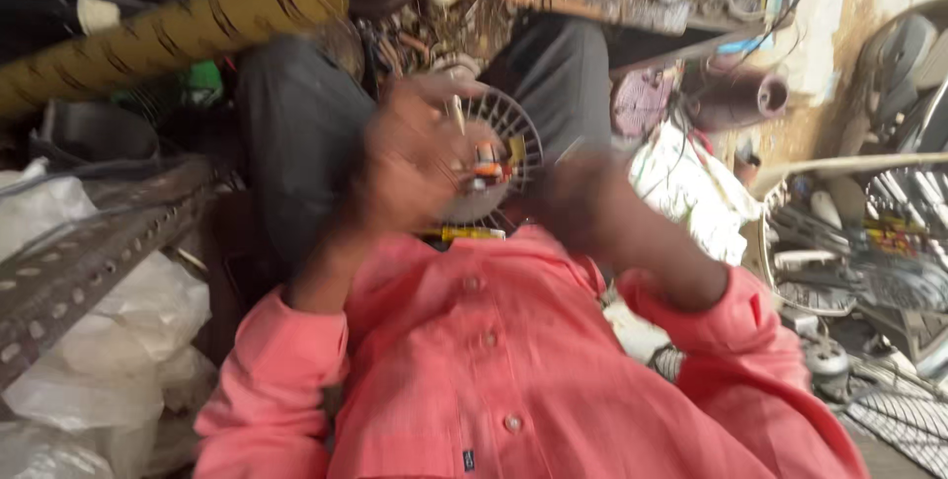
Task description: The person winds copper wire around a stator by hand, threading it through the slots and securing the connections.
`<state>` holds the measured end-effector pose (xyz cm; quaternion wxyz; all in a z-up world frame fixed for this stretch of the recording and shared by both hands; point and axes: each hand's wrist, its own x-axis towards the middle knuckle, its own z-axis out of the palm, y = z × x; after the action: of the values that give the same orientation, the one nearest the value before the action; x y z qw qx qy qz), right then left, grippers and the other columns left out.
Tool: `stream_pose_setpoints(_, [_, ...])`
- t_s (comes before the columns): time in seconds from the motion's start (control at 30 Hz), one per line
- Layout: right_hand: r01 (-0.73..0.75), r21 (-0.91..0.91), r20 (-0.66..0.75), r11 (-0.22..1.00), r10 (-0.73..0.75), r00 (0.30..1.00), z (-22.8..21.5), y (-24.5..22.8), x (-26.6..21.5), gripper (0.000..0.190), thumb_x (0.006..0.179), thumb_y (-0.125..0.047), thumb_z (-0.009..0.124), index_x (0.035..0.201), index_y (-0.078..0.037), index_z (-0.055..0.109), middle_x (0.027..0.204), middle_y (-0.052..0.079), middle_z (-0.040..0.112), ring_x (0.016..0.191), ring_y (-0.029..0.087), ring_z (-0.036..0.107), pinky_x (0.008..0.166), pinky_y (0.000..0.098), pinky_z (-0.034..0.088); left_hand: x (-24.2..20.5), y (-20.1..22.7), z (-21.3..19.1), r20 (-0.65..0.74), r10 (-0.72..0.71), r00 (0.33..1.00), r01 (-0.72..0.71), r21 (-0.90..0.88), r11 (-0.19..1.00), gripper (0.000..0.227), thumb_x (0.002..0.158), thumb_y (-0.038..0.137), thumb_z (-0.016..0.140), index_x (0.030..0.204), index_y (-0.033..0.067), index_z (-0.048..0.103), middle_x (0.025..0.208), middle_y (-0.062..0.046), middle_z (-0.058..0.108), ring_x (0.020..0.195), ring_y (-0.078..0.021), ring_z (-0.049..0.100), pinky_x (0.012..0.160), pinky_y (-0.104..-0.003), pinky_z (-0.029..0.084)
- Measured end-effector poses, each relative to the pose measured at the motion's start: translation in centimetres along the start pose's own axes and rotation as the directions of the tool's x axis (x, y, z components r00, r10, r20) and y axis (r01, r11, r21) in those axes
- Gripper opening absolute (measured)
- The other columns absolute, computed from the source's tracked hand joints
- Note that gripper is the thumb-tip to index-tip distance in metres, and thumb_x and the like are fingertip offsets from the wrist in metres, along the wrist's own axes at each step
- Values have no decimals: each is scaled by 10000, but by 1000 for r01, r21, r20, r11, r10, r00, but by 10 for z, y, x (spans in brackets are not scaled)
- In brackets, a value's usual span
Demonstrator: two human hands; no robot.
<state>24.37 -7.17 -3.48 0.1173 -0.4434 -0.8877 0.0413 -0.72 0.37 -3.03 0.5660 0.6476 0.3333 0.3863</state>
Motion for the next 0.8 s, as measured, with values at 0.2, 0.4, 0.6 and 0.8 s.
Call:
stream_pose_setpoints(0.2, [-107, 348, -139, 931, 164, 977, 14, 58, 63, 132, 796, -148, 800, 920, -121, 762, 852, 63, 680, 752, 291, 683, 638, 404, 532, 9, 32, 10, 277, 555, 784, -580, 645, 498, 84, 761, 95, 713, 760, 46, 645, 1253, -162, 648, 1152, -426, 640, 1000, -554, 492])
stream_pose_setpoints(0.4, [-154, 117, -286, 981, 182, 941, -23, 53, 97, 116, 850, -215, 820, 859, -114, 764, 772, 76, 667, 638, 295, 648, 544, 415, 488, 65, -28, -1, -44, 106, 993, -85, 339, 937, 193, 864, 193, 803, 876, 21, 717, 961, -126, 722, 940, -252, 706, 827, -363, 546])
stream_pose_setpoints(0.6, [-83, 193, 248, 978, 33, 968, -33, -29, 28, 102, 884, -187, 708, 816, -113, 721, 807, 84, 668, 587, 244, 638, 490, 414, 490, 35, -16, -35, 320, -113, 941, 5, 322, 947, 112, 821, 139, 746, 907, 68, 762, 901, -93, 732, 912, -239, 722, 834, -354, 555])
stream_pose_setpoints(0.8, [140, 282, -114, 949, -111, 987, -47, 16, 17, 223, 787, -123, 729, 1005, -90, 767, 905, 38, 719, 760, 248, 673, 575, 379, 509, -18, 20, 16, 248, 406, 880, -448, 717, 534, 123, 893, 139, 693, 961, 89, 782, 1423, -187, 605, 1346, -439, 498, 1117, -588, 398])
